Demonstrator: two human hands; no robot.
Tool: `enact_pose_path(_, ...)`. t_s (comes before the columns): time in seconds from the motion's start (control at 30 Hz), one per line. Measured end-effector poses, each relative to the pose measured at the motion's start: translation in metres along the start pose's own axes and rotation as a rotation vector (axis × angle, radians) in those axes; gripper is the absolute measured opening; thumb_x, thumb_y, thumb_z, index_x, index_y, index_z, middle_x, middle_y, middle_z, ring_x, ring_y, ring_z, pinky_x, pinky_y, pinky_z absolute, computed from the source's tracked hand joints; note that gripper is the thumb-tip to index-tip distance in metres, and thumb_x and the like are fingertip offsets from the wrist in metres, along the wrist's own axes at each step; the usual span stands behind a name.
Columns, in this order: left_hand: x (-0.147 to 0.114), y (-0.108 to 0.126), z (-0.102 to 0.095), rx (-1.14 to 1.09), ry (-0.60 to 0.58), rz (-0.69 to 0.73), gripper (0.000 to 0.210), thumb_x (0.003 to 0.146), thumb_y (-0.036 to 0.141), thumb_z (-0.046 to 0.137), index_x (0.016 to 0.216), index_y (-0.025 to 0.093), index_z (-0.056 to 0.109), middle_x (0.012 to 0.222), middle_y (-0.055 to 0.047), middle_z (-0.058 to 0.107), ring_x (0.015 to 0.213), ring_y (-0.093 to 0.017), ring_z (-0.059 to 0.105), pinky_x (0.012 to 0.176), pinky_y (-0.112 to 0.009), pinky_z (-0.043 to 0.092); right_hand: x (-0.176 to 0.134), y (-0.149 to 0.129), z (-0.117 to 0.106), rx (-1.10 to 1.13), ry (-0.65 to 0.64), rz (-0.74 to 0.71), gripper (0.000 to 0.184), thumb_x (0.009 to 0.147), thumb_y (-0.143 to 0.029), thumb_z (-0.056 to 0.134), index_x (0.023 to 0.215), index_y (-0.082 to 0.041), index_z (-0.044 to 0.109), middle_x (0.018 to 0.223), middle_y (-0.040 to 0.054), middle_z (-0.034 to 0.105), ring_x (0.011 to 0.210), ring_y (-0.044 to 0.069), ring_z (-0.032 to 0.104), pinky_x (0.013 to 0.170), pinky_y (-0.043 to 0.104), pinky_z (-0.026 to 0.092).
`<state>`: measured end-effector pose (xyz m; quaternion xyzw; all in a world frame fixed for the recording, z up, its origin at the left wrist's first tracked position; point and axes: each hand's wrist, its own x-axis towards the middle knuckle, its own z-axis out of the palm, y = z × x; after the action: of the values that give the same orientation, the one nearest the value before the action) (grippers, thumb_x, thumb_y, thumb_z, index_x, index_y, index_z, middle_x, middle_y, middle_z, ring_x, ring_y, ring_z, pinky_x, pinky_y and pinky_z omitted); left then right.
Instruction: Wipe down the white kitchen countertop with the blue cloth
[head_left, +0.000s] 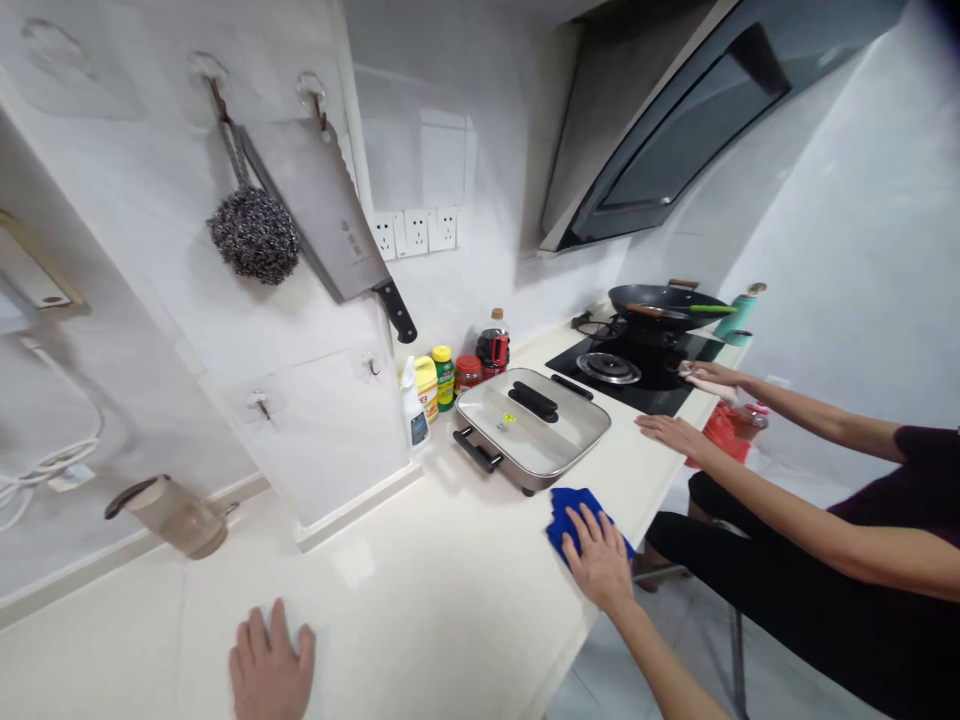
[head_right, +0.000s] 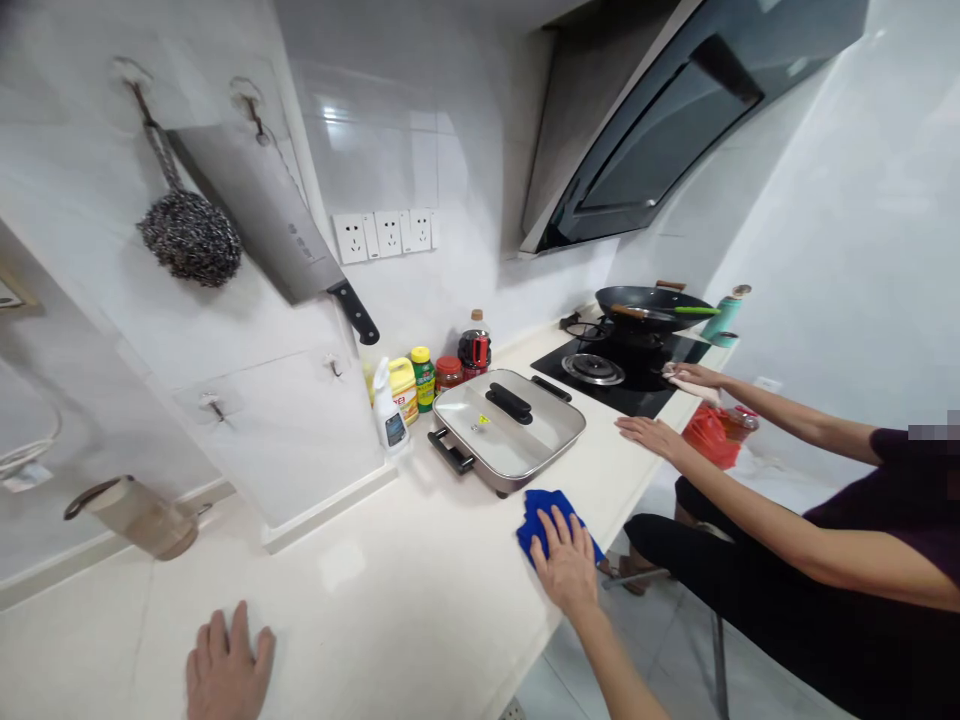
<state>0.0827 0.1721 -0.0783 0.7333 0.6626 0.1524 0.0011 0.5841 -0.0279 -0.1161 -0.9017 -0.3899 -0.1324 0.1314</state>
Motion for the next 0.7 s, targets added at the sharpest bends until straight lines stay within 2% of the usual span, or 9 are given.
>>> enact_pose_path(0.13,0.000,0.000,0.000,0.008,-0.004,-0.002,0.071,0.090,0.051,0.027,0.146,0.010,0.041,0.157,-0.025,0.031,0.149,-0.040,0.023,0.119,-0.059,0.024,0.033,0.011,0.018,-0.025,0.043,0.094,0.061,0.093,-0.048,0.029,0.146,-0.022,0.046,0.156,0.0054,0.040,0.146,0.032,0.023,0.119,0.052,0.023)
enact_pose_path(0.43,0.000,-0.003,0.002,0.046,0.018,0.015,0.070,0.091,0.049,0.027,0.146,0.009,0.042,0.156,-0.025,0.034,0.149,-0.039,0.024,0.119,-0.058,0.025,0.086,0.033,0.045,0.004,0.036,0.167,0.064,0.091,-0.049,0.029,0.146,-0.019,0.046,0.156,0.0090,0.039,0.145,0.036,0.023,0.118,0.054,0.020)
enact_pose_path(0.57,-0.001,-0.007,0.005,0.045,0.016,0.017,0.069,0.091,0.048,0.030,0.145,0.008,0.044,0.156,-0.025,0.034,0.148,-0.040,0.025,0.120,-0.057,0.024,0.092,0.034,0.050,0.041,0.019,0.181,0.067,0.090,-0.050,0.028,0.145,-0.017,0.047,0.155,0.0115,0.040,0.145,0.038,0.024,0.117,0.055,0.020)
enact_pose_path(0.7,-0.002,-0.008,0.006,0.039,0.035,0.015,0.068,0.090,0.047,0.032,0.144,0.007,0.044,0.156,-0.026,0.034,0.149,-0.039,0.024,0.120,-0.057,0.023,0.073,0.019,0.046,0.060,0.053,0.197,0.069,0.089,-0.050,0.026,0.144,-0.015,0.048,0.154,0.0138,0.041,0.145,0.042,0.025,0.116,0.059,0.021)
